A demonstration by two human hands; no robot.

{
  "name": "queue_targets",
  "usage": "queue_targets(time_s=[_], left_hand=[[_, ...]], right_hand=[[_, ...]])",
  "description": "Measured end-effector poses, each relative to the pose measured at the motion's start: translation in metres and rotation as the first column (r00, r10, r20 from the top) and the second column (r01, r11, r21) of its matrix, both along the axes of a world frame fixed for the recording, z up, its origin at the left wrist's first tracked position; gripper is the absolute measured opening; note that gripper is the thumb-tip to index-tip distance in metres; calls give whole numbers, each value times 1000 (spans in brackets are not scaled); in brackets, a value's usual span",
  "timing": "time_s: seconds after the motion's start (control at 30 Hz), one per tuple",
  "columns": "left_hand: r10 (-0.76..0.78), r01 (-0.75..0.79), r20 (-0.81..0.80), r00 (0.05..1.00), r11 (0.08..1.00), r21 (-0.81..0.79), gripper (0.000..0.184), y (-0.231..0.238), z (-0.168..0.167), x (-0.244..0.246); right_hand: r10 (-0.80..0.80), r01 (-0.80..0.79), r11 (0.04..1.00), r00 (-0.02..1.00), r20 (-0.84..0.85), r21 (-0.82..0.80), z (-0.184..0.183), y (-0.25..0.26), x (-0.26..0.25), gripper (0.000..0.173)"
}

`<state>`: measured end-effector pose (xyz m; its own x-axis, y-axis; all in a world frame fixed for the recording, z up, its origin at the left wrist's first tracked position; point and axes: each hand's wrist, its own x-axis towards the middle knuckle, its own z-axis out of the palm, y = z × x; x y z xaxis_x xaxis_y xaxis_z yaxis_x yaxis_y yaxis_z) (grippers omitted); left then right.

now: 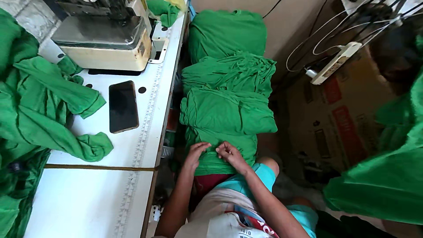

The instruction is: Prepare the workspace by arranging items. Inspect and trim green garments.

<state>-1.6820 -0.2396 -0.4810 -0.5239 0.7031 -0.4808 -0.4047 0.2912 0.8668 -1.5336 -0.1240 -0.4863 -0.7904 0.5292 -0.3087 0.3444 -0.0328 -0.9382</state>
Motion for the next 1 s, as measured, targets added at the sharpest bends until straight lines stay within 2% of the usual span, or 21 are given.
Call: queue_targets(time_s=[0.1, 0.2, 0.3, 0.47, 0.57, 0.63, 0.67, 0.73, 0.77, 0.87, 0.93, 1.0], left_hand=[[27, -27, 10, 1000, 1000, -5, 12, -2, 1, -1], [44, -44, 7, 999, 999, -1, 13, -3, 2, -2], [30, -30, 12, 999, 1000, -6, 14, -3, 1, -3], [27, -27, 27, 999, 1000, 5, 14, -2, 0, -2], [71, -72, 61, 996, 997, 12, 17, -5, -1, -5], [122, -124, -44, 992, 992, -38, 18, -11, -7, -8], [115, -135, -191, 975, 986, -96, 20, -15, -11, -11], [-22, -125, -490, 872, 956, -266, 29, -26, -18, -16], [-57, -134, -558, 828, 946, -296, 33, -29, -19, -14], [2, -85, -597, 802, 990, -110, 34, -32, -17, 3], [-117, 92, -609, 785, 993, -72, 35, -32, -16, 14], [-276, 218, -624, 731, 961, -169, 28, -31, -16, 20]], right_hand=[[53, -56, 997, 998, -44, -54, -2, -3, -9, 19], [179, -180, 984, 980, 86, 3, -4, -3, -15, 27], [223, -235, 970, 960, 166, 54, -4, -3, -19, 29], [250, -274, 956, 948, 199, 104, -4, -4, -19, 26], [197, -206, 977, 971, 134, 62, -8, -6, -17, 24], [69, -69, 995, 998, -7, -70, -9, -6, -12, 16], [-10, -4, 988, 996, -88, -156, -9, -5, -9, 12], [-142, 77, 955, 967, -214, -286, -10, -2, -3, 12], [-178, 89, 941, 951, -253, -327, -11, 0, 0, 14], [-217, 102, 927, 931, -294, -361, -14, 5, 3, 18], [-222, 117, 927, 938, -268, -357, -18, 6, 3, 17], [-266, 161, 906, 936, -230, -392, -25, 5, 4, 17]])
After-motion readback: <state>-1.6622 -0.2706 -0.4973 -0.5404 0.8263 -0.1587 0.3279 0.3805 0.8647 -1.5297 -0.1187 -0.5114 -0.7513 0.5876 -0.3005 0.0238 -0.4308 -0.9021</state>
